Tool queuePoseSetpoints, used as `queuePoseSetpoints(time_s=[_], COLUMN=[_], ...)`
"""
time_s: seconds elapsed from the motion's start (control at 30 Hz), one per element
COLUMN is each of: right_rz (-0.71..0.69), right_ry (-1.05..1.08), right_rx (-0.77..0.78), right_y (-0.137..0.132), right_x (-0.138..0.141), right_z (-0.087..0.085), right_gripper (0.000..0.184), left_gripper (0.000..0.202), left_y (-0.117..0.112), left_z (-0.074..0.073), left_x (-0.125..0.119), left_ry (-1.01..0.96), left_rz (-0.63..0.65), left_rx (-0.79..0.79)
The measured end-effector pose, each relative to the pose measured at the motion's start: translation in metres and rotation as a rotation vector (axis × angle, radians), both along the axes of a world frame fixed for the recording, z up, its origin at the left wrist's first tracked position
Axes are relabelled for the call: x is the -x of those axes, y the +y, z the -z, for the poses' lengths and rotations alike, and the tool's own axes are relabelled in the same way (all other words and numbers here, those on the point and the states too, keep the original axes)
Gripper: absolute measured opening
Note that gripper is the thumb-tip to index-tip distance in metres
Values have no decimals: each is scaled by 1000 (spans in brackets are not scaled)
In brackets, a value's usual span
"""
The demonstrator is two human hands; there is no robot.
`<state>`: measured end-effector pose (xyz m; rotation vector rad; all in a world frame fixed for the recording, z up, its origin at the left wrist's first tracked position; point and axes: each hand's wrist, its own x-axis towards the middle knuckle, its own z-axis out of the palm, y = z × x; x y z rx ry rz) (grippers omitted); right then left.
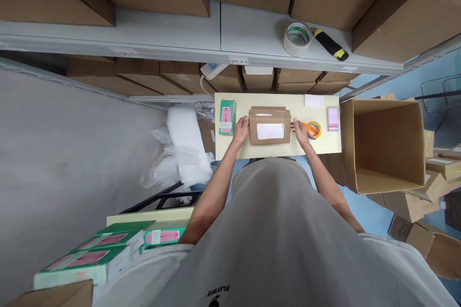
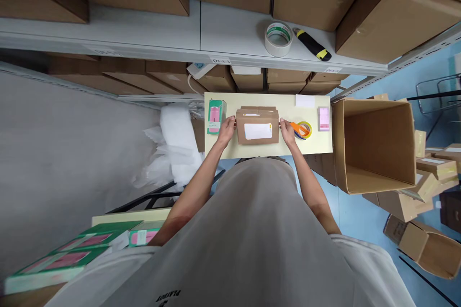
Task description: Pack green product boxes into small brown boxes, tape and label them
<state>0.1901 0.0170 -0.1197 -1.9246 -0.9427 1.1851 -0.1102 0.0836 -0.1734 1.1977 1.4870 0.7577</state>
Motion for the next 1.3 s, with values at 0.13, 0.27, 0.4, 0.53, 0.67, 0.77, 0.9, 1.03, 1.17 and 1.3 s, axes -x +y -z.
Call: queuePoseSetpoints(time_s=[0.13,0.27,0.4,0.53,0.67,0.77,0.9,1.03,1.17,1.3], right_rz=[19,-8,-72,-137,-233,-324,-424,-436,-432,-437], right_ry=[-12,-35,-87,-226,-370,-431,-436,-466,-508,-510], right_rx=[-73,-50,33,17,-169,-184,-75,-21,2,-27], right_y=[-21,-40,-44,-38,-22,-6,12,21,23,21], right_x=[-1,-1,3,8,12,14,21,32,40,38], right_z=[-15,-14,-2,3,-6,-9,-2,12,19,10], right_gripper=[90,92,91,77,59,56,82,101,109,105], left_gripper=[66,72,63,62,56,26,70,80,86,94], left_y=[-22,-49,-59,-57,-55,-60,-72,-79,-80,-78], left_z=[-21,-28,-27,-29,-31,-29,-23,-15,-13,-23], left_x=[10,17,14,10,11,16,18,12,3,-4], left_ry=[-85,-98,-69,-86,-110,-12,139,238,279,321], left_rz=[-81,-119,-117,-96,-35,96,276,281,261,321], left_rx=[63,113,138,140,169,78,-38,-27,-45,-115])
